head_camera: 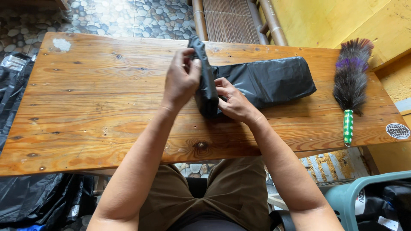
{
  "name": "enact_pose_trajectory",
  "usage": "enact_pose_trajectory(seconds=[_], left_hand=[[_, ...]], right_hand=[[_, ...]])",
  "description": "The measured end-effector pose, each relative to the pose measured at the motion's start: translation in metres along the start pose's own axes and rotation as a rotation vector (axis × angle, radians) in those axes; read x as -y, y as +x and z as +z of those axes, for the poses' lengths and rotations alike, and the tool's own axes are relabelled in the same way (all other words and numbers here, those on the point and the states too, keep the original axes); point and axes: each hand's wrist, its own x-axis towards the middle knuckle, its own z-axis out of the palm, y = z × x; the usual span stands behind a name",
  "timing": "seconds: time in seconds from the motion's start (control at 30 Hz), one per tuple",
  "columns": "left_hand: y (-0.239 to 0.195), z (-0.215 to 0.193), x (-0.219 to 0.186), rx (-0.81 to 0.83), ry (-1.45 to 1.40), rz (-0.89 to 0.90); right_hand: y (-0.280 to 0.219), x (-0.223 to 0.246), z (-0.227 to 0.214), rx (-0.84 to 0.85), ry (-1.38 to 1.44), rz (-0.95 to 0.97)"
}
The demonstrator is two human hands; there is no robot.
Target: The person folds a large black plastic sheet on a wooden table. They smooth the sheet, fold it lengthwise multiple times, and then fold the ends to create a compact rectangular bundle.
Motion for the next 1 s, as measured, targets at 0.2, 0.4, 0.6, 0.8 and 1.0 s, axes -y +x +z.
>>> enact_pose_trajectory(seconds=[0.2,0.4,0.6,0.8,1.0], left_hand=[[-0.018,0.038,-0.005,-0.01,0.378,0.387],[-0.007,0.066,0.01,0.054,0.646,0.259],[0.005,0.075,0.035,0.067,0.724,0.245],[-0.005,0.068,0.039,0.16,0.775,0.332],[0.013,0.066,0.062,0.248,0.768,0.406]], right_hand=[[-0.003,-0.031,-0.002,-0.017,0.082,0.053],[-0.004,-0.025,-0.006,-0.243,0.132,0.234],[-0.016,0.009,-0.014,-0.459,0.019,0.139],[-0.038,0.035,-0.031,-0.386,-0.114,0.157],[-0.056,0.033,-0.025,-0.254,-0.276,0.135]])
